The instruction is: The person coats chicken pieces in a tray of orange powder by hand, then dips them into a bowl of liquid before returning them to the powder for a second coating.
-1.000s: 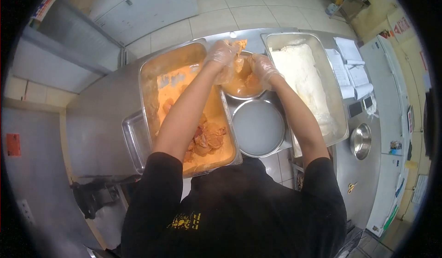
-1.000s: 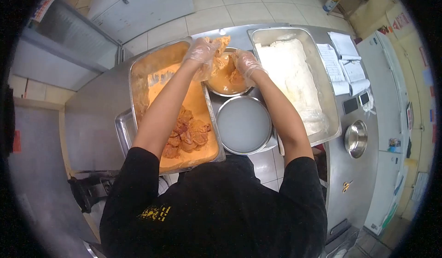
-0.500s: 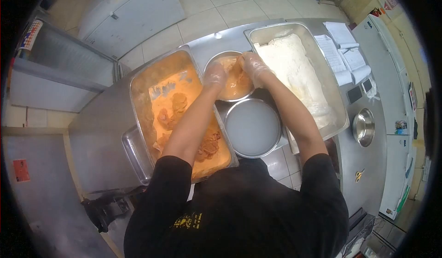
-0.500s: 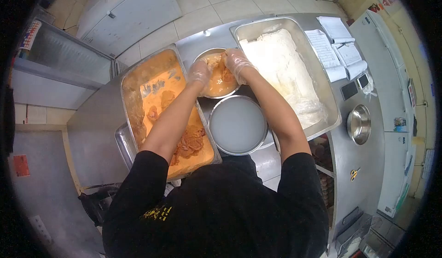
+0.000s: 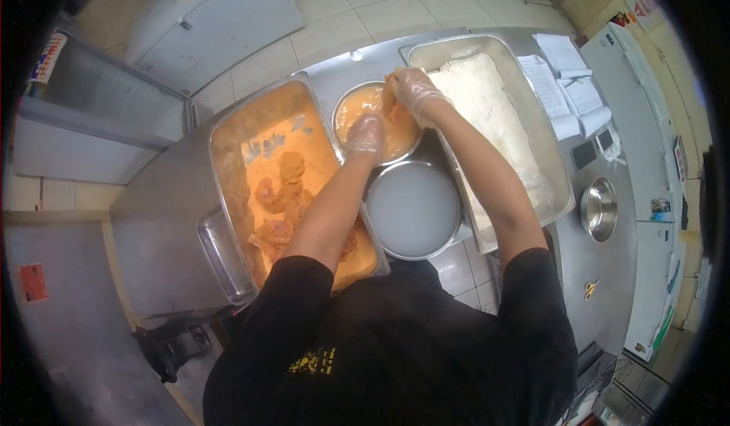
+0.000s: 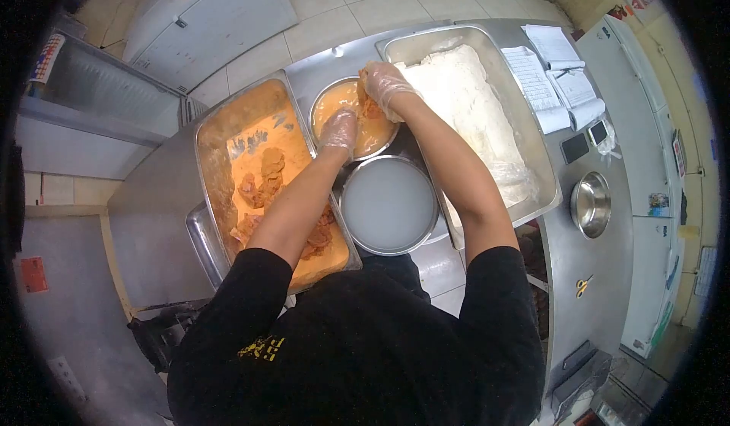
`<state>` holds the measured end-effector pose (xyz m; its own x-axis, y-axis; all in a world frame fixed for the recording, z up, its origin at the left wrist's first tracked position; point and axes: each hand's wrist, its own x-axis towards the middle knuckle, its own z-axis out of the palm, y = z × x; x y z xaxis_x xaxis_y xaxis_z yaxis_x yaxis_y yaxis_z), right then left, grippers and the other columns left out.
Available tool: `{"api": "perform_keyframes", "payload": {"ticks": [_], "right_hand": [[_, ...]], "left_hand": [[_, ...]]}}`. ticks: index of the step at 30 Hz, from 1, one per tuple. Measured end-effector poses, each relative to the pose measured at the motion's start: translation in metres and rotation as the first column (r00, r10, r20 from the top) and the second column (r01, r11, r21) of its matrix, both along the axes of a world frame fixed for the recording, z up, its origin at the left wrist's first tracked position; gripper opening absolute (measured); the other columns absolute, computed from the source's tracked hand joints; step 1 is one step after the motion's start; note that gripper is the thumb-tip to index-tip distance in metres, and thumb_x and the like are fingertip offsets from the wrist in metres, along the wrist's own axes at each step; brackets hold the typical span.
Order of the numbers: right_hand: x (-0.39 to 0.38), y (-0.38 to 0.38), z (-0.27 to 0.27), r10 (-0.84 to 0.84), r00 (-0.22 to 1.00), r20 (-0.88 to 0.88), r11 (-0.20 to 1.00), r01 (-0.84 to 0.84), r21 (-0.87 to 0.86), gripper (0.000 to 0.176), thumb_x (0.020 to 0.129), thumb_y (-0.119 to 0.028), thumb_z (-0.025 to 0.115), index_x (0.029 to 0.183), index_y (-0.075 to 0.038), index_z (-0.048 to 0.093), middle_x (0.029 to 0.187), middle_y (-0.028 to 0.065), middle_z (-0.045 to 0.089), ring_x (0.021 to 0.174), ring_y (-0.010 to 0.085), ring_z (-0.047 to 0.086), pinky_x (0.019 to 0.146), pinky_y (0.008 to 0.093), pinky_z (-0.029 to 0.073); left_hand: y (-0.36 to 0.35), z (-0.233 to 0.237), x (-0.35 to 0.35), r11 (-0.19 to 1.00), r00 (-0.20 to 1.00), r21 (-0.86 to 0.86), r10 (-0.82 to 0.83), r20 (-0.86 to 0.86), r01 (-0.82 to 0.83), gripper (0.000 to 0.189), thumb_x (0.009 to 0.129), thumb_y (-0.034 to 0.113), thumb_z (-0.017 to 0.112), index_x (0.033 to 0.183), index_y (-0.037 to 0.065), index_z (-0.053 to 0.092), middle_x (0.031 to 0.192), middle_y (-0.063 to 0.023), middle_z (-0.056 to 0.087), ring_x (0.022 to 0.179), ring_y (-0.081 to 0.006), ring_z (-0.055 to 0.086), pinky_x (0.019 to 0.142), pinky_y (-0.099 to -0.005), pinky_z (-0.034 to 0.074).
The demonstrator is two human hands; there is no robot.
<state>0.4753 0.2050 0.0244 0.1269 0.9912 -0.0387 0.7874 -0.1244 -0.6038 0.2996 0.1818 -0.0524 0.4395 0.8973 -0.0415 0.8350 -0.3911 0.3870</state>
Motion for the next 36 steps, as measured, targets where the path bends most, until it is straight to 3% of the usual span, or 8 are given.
{"api": "perform_keyframes", "payload": {"ticks": [7,10,16,19,25,28,31,36], "right_hand": [[-0.006,-0.002,0.01,0.004,1.0,0.011,0.999,-0.003,-0.05,0.036,0.105,-0.031,0.053,0.115,-0.001,0.072,0.118,0.0275,0.072,0.112,0.0421,0.07,0.098,0.0487,0.055],[-0.006,-0.002,0.002,-0.014,1.0,-0.014,0.998,0.013,-0.055,0.036,0.105,-0.03,0.054,0.115,-0.001,0.072,0.118,0.0273,0.072,0.113,0.0418,0.07,0.098,0.0485,0.055],[-0.001,-0.008,0.002,-0.052,0.996,-0.068,0.999,0.052,-0.012,0.033,0.104,-0.028,0.055,0.114,-0.002,0.072,0.117,0.0274,0.072,0.113,0.0428,0.069,0.097,0.0487,0.055],[-0.001,-0.01,-0.005,-0.018,0.997,-0.07,0.999,0.015,-0.037,0.032,0.104,-0.027,0.054,0.113,-0.002,0.072,0.116,0.0274,0.072,0.111,0.0437,0.069,0.097,0.0487,0.055],[-0.005,-0.015,0.008,-0.03,0.997,-0.078,0.999,0.032,0.021,0.029,0.103,-0.024,0.054,0.111,-0.002,0.072,0.112,0.0274,0.073,0.108,0.044,0.07,0.096,0.0489,0.055],[-0.009,-0.025,0.017,-0.001,0.994,-0.112,1.0,0.004,0.021,0.029,0.103,-0.024,0.054,0.11,-0.001,0.071,0.112,0.0272,0.073,0.107,0.0437,0.071,0.096,0.0494,0.055],[-0.014,-0.026,0.014,0.037,0.996,-0.079,0.999,-0.037,-0.003,0.029,0.102,-0.024,0.056,0.109,-0.001,0.071,0.11,0.027,0.073,0.107,0.0434,0.071,0.096,0.0493,0.055],[-0.02,-0.025,0.022,0.024,0.995,-0.095,0.996,-0.016,0.086,0.026,0.1,-0.022,0.058,0.108,-0.001,0.071,0.106,0.0267,0.074,0.106,0.043,0.071,0.094,0.0489,0.056]], "left_hand": [[0.025,-0.005,0.007,0.997,0.985,0.013,-0.069,-0.159,0.072,0.023,0.095,0.011,0.061,0.108,0.002,0.077,0.114,-0.0229,0.075,0.109,-0.0392,0.073,0.095,-0.0485,0.058],[0.027,0.002,0.006,0.999,0.997,0.025,-0.02,-0.081,0.022,0.024,0.096,0.011,0.059,0.107,0.002,0.078,0.115,-0.0219,0.075,0.109,-0.038,0.073,0.096,-0.0481,0.058],[0.05,-0.026,0.005,0.993,0.986,0.058,-0.098,-0.131,0.107,0.025,0.097,0.012,0.056,0.105,-0.001,0.077,0.114,-0.0243,0.074,0.108,-0.0417,0.072,0.095,-0.0496,0.058],[0.059,-0.027,0.005,0.998,0.999,-0.057,-0.018,-0.049,0.015,0.024,0.095,0.017,0.064,0.105,-0.001,0.076,0.114,-0.0258,0.073,0.108,-0.043,0.071,0.095,-0.0495,0.057],[0.058,0.011,-0.009,0.99,0.992,-0.081,0.121,0.039,-0.117,0.037,0.09,0.033,0.077,0.107,0.001,0.076,0.111,-0.0252,0.074,0.107,-0.041,0.071,0.094,-0.0496,0.056],[0.064,0.038,-0.015,0.991,0.997,-0.11,0.071,-0.012,-0.071,0.041,0.09,0.038,0.077,0.109,0.002,0.076,0.111,-0.0251,0.075,0.107,-0.0411,0.071,0.092,-0.049,0.056],[0.057,0.063,-0.021,0.949,0.969,-0.241,0.229,0.096,-0.201,0.042,0.09,0.039,0.076,0.11,0.002,0.076,0.112,-0.0254,0.075,0.107,-0.041,0.072,0.092,-0.0472,0.056],[0.053,0.085,-0.026,0.966,0.975,-0.193,0.193,0.108,-0.17,0.047,0.092,0.045,0.073,0.108,0.001,0.077,0.108,-0.0258,0.075,0.103,-0.0412,0.072,0.089,-0.0466,0.056]]}}
